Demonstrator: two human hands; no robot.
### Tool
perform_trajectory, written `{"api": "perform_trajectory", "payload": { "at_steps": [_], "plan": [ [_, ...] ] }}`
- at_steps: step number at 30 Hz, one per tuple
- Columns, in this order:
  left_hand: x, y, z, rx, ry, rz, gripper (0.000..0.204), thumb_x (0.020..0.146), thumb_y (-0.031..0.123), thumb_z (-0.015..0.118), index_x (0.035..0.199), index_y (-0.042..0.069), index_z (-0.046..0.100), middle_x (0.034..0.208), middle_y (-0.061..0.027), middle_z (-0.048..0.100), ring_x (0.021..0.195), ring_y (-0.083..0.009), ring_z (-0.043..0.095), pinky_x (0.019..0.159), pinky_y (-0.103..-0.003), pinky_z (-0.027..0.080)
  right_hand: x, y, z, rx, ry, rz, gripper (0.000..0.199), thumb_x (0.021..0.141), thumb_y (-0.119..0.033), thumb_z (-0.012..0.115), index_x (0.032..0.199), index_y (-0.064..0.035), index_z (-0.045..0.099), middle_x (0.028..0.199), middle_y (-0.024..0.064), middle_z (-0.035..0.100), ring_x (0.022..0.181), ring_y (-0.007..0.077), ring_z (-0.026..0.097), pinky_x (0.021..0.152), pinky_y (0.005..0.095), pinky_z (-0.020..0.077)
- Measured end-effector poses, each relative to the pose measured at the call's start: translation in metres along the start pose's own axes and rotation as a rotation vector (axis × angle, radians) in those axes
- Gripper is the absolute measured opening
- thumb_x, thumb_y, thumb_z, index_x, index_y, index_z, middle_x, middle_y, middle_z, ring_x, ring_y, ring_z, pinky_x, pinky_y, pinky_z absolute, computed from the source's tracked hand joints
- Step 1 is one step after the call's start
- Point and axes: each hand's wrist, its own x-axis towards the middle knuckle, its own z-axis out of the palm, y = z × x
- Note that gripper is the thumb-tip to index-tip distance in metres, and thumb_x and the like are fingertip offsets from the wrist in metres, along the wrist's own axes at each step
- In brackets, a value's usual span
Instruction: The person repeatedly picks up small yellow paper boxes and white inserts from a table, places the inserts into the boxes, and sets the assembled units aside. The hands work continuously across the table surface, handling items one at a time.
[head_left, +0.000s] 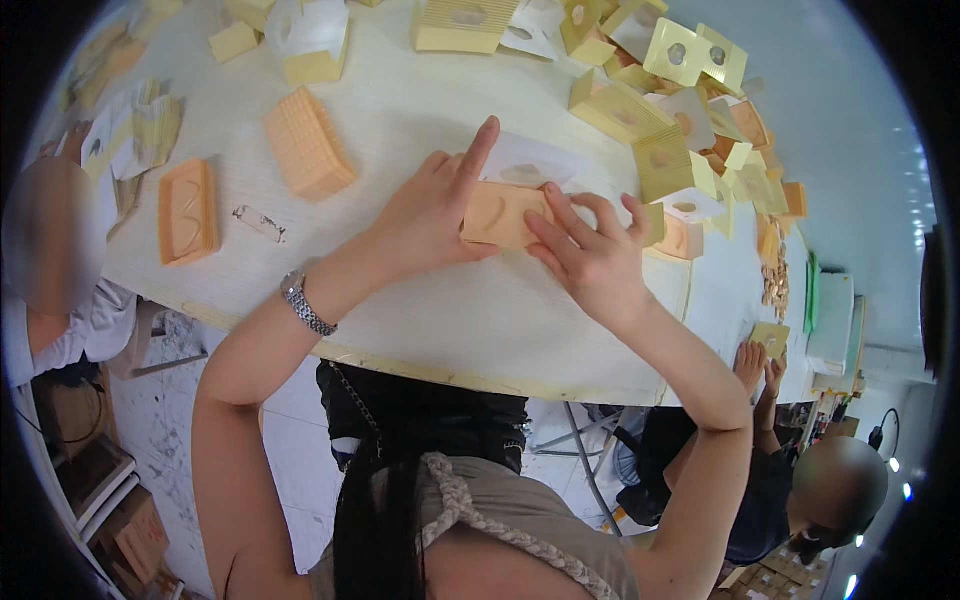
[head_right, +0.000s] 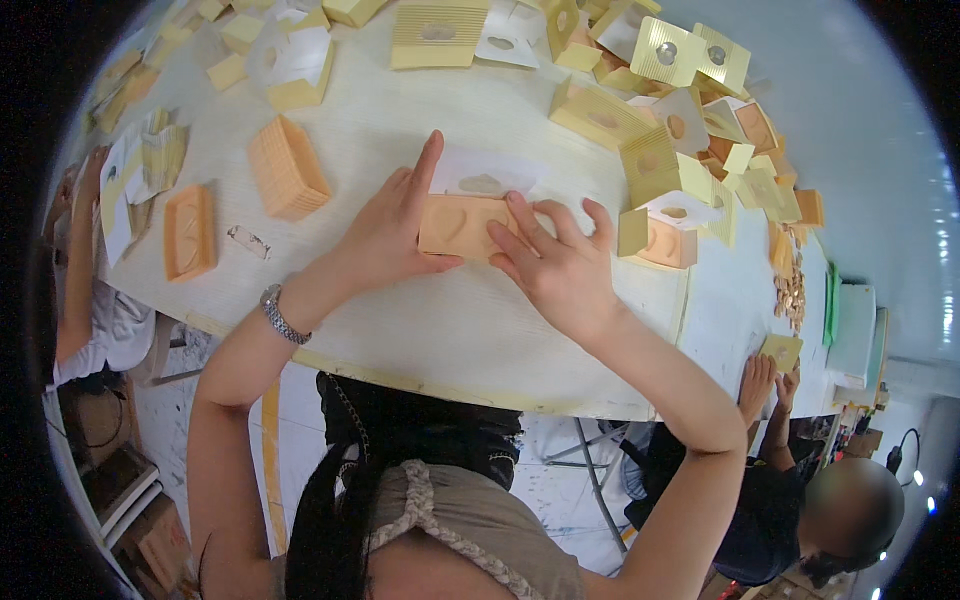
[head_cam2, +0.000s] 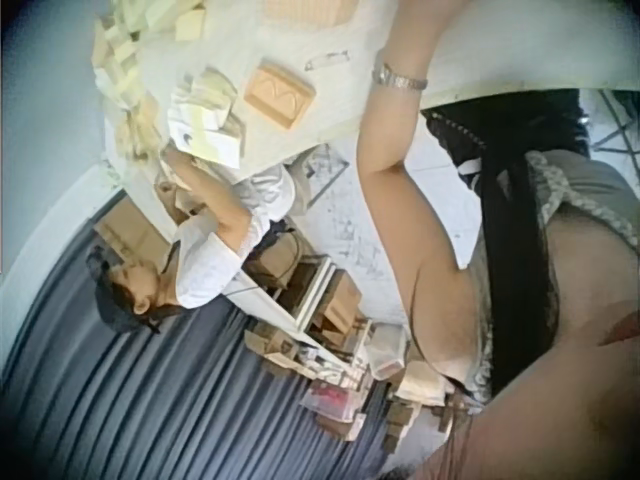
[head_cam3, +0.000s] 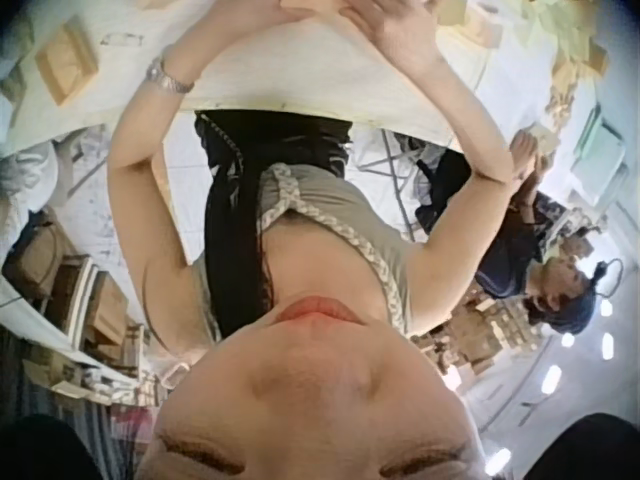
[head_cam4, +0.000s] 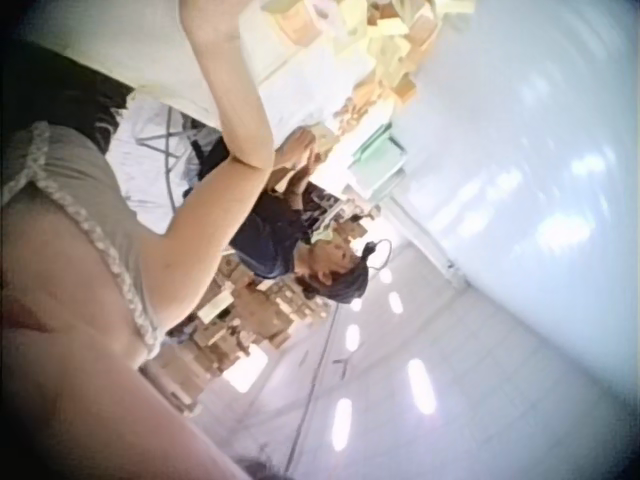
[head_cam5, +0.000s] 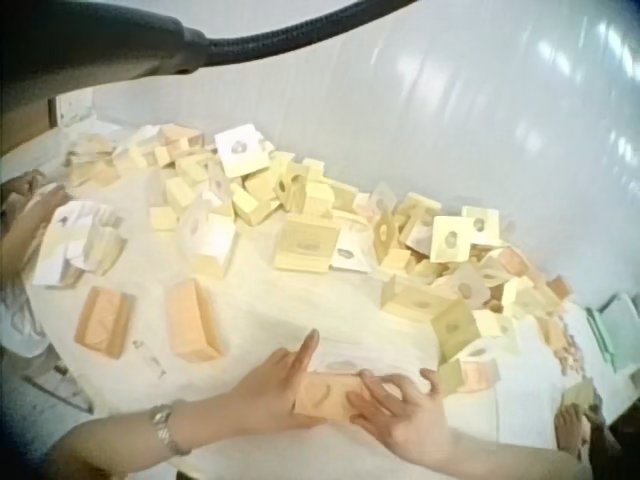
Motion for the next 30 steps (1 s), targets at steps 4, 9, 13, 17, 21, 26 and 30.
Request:
{"api": "perform_trajectory", "payload": {
  "at_steps": [4, 9, 13, 17, 21, 26, 30],
  "plan": [
    [-0.001, 0.001, -0.002, -0.002, -0.002, -0.036, 0.133, 0.061, 0.023, 0.089, 0.154, 0.0, -0.005, 0.138, -0.0215, 0.045, 0.111, -0.0363, 0.051, 0.098, -0.042, 0.044, 0.02, 0.003, -0.009, -0.048, -0.211, -0.136, 0.034, 0.079, -0.027, 0.074, 0.11, -0.0165, 0.071, 0.118, 0.004, 0.066, 0.108, 0.0184, 0.053, 0.098, 0.0496, 0.034],
    [0.0, 0.0, 0.0, -0.016, -0.015, -0.033, 0.135, 0.06, 0.024, 0.088, 0.154, -0.001, -0.006, 0.136, -0.0227, 0.046, 0.109, -0.0368, 0.051, 0.097, -0.043, 0.045, 0.015, 0.022, -0.015, 0.211, -0.151, -0.038, 0.043, 0.075, -0.02, 0.078, 0.117, -0.0171, 0.07, 0.103, -0.0022, 0.069, 0.093, 0.0173, 0.054, 0.095, 0.0435, 0.0362],
    [-0.006, -0.001, 0.009, 0.042, 0.011, 0.007, 0.135, 0.06, 0.024, 0.088, 0.153, -0.002, -0.006, 0.137, -0.0235, 0.045, 0.109, -0.0376, 0.051, 0.097, -0.043, 0.045, 0.011, 0.027, -0.005, 0.405, -0.277, 0.339, 0.037, 0.076, -0.017, 0.079, 0.113, -0.0205, 0.074, 0.084, -0.0033, 0.064, 0.082, 0.0155, 0.052, 0.09, 0.0421, 0.0367],
    [-0.01, 0.001, 0.013, 0.063, 0.073, 0.045, 0.134, 0.061, 0.024, 0.087, 0.152, -0.004, -0.006, 0.132, -0.0233, 0.047, 0.107, -0.038, 0.051, 0.096, -0.042, 0.045, 0.022, 0.025, 0.0, 0.782, -0.338, 0.668, 0.024, 0.08, -0.018, 0.077, 0.104, -0.021, 0.077, 0.072, -0.0032, 0.059, 0.068, 0.0141, 0.049, 0.073, 0.0367, 0.039],
    [-0.009, 0.007, 0.01, 0.058, 0.05, 0.025, 0.132, 0.061, 0.025, 0.087, 0.151, -0.007, -0.004, 0.126, -0.0224, 0.051, 0.103, -0.0375, 0.051, 0.094, -0.042, 0.046, 0.008, 0.006, 0.001, 0.045, -0.029, 0.137, 0.019, 0.077, -0.021, 0.078, 0.095, -0.02, 0.077, 0.065, -0.0016, 0.058, 0.068, 0.0164, 0.05, 0.074, 0.0378, 0.0376],
    [-0.017, 0.008, 0.017, 0.141, 0.14, 0.073, 0.127, 0.062, 0.026, 0.087, 0.151, -0.008, 0.003, 0.119, -0.0208, 0.053, 0.098, -0.0359, 0.051, 0.088, -0.043, 0.048, 0.017, -0.002, -0.004, 0.189, -0.007, 0.412, 0.02, 0.072, -0.024, 0.079, 0.091, -0.0201, 0.076, 0.063, -0.0031, 0.058, 0.071, 0.0182, 0.053, 0.077, 0.0387, 0.0348],
    [-0.015, 0.008, 0.025, 0.217, 0.222, 0.15, 0.125, 0.062, 0.028, 0.088, 0.149, -0.01, 0.008, 0.116, -0.0212, 0.053, 0.098, -0.0352, 0.051, 0.085, -0.043, 0.05, 0.027, 0.0, 0.01, 0.136, 0.121, 0.338, 0.013, 0.072, -0.024, 0.08, 0.082, -0.0183, 0.073, 0.063, -0.0017, 0.059, 0.069, 0.0188, 0.052, 0.076, 0.0383, 0.035]
  ]
}}
